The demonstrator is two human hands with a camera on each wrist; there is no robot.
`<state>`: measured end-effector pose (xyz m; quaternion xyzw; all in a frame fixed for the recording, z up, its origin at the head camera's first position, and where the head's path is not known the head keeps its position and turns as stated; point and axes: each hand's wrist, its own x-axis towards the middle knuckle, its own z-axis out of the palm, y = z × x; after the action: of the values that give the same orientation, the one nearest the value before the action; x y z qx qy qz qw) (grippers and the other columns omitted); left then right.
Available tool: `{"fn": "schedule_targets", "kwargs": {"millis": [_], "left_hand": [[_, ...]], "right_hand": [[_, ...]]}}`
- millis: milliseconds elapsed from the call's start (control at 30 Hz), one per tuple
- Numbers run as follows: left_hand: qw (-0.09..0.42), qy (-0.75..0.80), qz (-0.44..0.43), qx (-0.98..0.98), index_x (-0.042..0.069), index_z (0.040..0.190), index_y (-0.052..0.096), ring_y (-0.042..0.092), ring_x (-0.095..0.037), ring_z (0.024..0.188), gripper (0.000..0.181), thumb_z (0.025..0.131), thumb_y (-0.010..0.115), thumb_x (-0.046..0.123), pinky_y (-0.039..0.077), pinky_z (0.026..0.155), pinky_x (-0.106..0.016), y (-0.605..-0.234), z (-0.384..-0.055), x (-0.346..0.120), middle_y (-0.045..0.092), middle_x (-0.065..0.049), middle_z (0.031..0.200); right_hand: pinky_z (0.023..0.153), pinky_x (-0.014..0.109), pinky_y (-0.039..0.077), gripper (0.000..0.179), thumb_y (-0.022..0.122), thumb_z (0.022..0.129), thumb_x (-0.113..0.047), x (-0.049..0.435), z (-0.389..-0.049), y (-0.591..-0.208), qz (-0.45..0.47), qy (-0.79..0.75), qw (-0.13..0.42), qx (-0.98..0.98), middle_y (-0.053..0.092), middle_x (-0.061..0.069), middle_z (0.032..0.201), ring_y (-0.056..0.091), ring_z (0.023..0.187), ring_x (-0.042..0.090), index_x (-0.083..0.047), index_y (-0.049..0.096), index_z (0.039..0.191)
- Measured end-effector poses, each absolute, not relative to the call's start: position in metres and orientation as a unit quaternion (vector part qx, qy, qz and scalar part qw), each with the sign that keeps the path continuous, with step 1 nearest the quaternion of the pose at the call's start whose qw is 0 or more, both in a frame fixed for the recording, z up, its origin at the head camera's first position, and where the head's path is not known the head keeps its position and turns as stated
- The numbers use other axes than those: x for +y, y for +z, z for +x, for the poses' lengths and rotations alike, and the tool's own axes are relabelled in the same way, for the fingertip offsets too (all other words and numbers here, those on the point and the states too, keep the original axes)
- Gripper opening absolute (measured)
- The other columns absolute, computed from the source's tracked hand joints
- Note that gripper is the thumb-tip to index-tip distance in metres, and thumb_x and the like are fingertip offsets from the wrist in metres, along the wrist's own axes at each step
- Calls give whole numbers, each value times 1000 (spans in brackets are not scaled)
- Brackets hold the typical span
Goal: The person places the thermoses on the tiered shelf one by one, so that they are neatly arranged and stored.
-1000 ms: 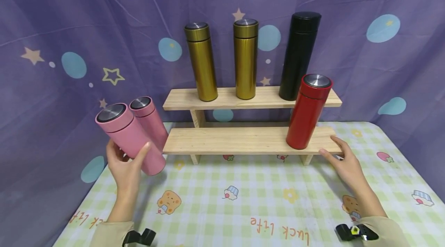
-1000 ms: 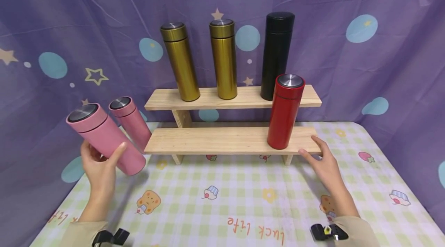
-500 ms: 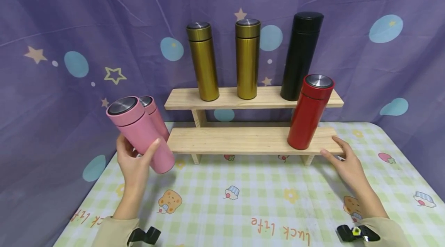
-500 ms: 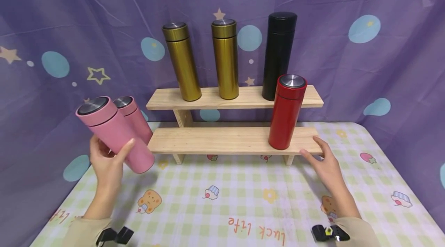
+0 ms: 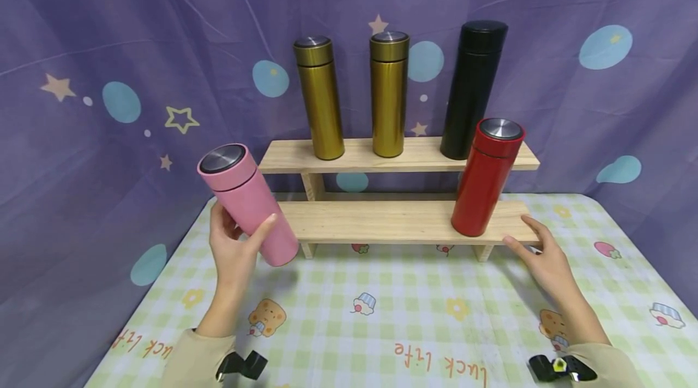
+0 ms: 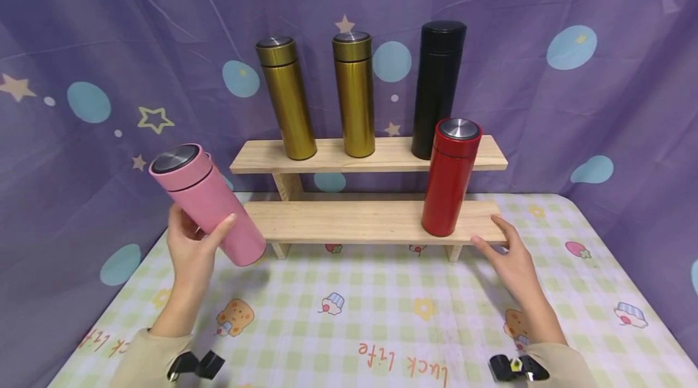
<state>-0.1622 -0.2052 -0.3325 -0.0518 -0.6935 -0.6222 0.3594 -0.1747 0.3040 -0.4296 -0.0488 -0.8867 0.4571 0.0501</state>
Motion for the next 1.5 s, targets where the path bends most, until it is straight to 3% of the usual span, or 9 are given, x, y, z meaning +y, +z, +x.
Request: {"fn": "schedule_targets", "kwargs": {"millis": [667, 1500], "left_hand": [[312, -631, -69, -707, 5, 138, 48, 59, -18, 101, 70, 76, 79, -3, 47, 83, -24, -333, -169, -176, 61, 0, 114], [276, -641, -110, -707, 6, 139, 46, 58, -21, 105, 72, 76, 82, 4, 47, 85, -30, -328, -179, -151, 60, -8, 120]], "right_hand": [[87, 63, 40, 82, 56, 98, -50, 304, -172, -429, -44, 456, 54, -887, 26, 35, 152, 38, 128, 56, -16, 14, 160], [85, 58, 42, 81, 56, 98, -48, 303, -174, -430, -45, 452, 59, -889, 26, 34, 153, 42, 125, 52, -14, 14, 160]]}}
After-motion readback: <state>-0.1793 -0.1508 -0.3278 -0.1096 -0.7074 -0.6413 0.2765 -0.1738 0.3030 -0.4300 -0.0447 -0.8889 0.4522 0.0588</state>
